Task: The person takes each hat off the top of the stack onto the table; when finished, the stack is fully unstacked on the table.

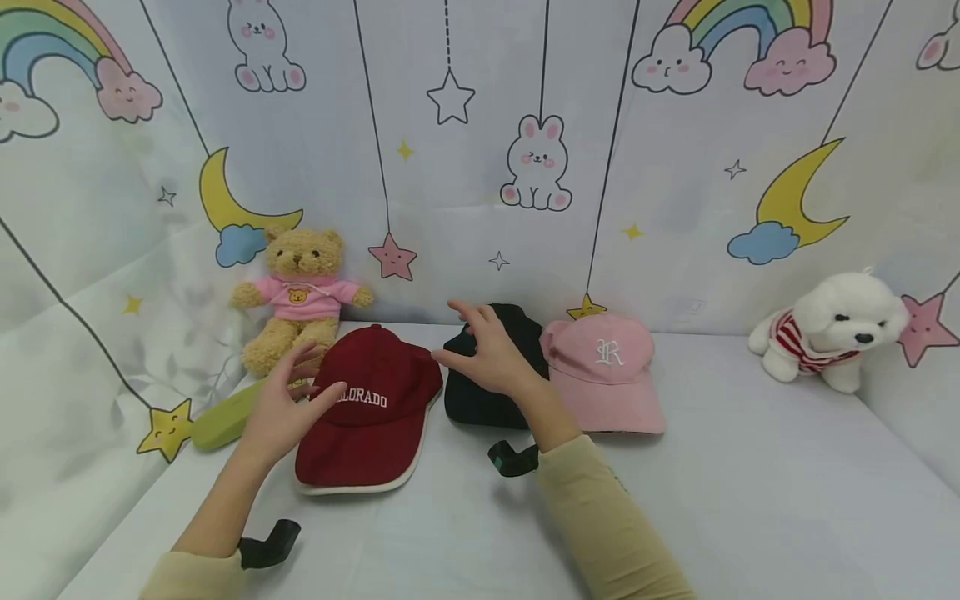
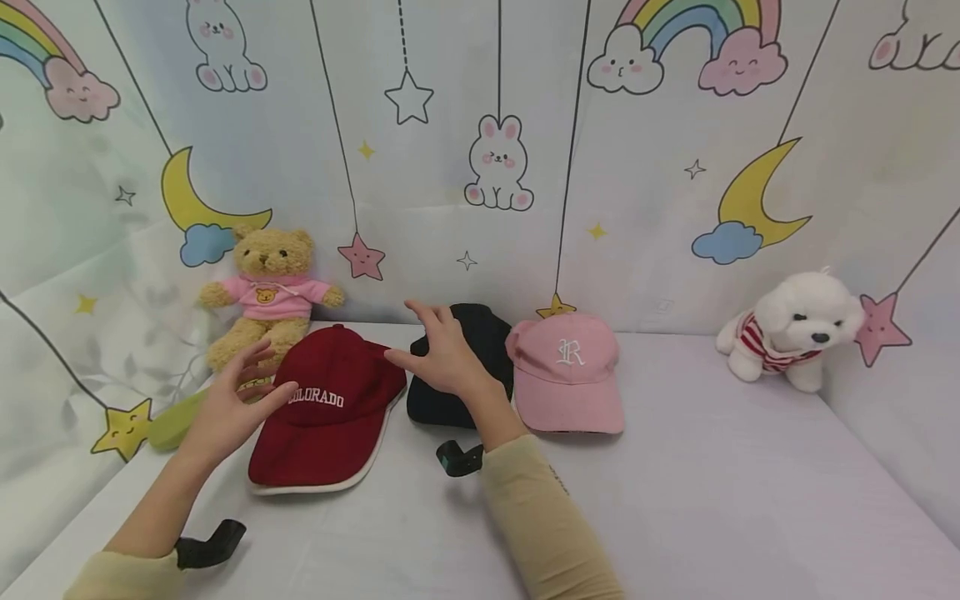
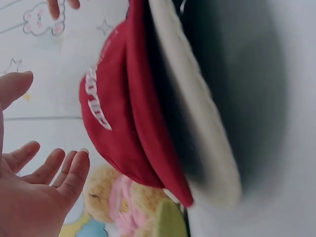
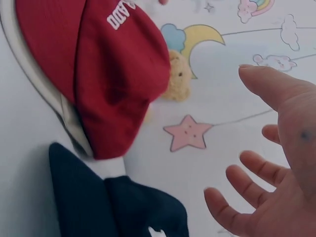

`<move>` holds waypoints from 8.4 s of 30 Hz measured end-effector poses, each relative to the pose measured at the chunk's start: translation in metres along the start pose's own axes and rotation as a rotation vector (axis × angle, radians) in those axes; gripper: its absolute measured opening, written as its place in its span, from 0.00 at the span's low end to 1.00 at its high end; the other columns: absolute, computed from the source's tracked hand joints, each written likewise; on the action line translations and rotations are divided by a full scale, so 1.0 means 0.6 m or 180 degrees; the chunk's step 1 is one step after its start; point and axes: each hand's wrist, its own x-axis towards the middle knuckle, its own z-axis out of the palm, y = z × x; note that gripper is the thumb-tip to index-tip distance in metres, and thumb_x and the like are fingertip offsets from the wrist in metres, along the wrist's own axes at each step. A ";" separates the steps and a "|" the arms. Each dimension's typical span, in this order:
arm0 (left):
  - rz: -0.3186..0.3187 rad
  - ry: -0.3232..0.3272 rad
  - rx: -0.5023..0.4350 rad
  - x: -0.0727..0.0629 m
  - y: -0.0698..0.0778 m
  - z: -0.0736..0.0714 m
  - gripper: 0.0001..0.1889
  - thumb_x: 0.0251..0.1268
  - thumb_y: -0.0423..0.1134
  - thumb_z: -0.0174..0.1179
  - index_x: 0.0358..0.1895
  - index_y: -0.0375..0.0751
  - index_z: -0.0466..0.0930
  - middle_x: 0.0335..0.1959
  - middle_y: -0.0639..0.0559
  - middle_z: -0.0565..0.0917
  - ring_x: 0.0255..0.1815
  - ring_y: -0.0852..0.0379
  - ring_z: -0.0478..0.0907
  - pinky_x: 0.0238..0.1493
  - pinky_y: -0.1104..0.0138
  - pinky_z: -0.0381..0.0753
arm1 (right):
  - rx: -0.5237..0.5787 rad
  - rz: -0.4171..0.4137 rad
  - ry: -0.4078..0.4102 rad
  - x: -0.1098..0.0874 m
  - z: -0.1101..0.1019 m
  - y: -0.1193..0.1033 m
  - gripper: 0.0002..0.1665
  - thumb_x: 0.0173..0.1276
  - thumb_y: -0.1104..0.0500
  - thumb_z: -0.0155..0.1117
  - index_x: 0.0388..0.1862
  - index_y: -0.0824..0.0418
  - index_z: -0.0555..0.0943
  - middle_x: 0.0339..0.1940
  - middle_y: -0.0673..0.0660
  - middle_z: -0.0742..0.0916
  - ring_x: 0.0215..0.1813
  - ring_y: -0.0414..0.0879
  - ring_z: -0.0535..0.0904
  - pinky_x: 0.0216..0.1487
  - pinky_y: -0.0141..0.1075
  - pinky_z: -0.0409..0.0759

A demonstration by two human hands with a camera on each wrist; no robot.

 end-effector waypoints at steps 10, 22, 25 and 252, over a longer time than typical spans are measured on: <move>-0.0452 -0.0070 0.0169 -0.005 -0.035 -0.011 0.44 0.67 0.47 0.68 0.78 0.32 0.53 0.69 0.33 0.68 0.63 0.34 0.71 0.59 0.45 0.74 | 0.0197 0.0083 -0.0008 0.015 0.038 -0.017 0.46 0.68 0.46 0.69 0.80 0.53 0.61 0.67 0.60 0.72 0.64 0.54 0.72 0.53 0.47 0.81; -0.0715 -0.0242 0.0200 -0.003 -0.066 -0.018 0.47 0.68 0.50 0.67 0.79 0.31 0.50 0.71 0.30 0.64 0.67 0.32 0.68 0.58 0.44 0.76 | 0.0435 0.0253 -0.0041 0.026 0.088 -0.011 0.45 0.68 0.47 0.69 0.79 0.51 0.61 0.68 0.60 0.72 0.64 0.55 0.72 0.53 0.45 0.82; -0.0770 -0.0302 0.0147 -0.005 -0.072 -0.019 0.47 0.68 0.50 0.67 0.79 0.32 0.49 0.71 0.30 0.63 0.68 0.31 0.66 0.59 0.41 0.74 | 0.0467 0.0263 -0.0072 0.029 0.099 -0.006 0.44 0.68 0.47 0.69 0.79 0.51 0.62 0.68 0.60 0.72 0.62 0.55 0.73 0.51 0.44 0.82; -0.0072 -0.0476 -0.1076 0.096 0.359 0.643 0.30 0.62 0.33 0.70 0.68 0.37 0.74 0.58 0.52 0.80 0.50 0.66 0.74 0.54 0.75 0.74 | -0.0579 0.1572 0.1694 -0.288 -0.484 0.255 0.36 0.79 0.49 0.53 0.81 0.54 0.59 0.58 0.63 0.70 0.45 0.34 0.66 0.31 0.20 0.73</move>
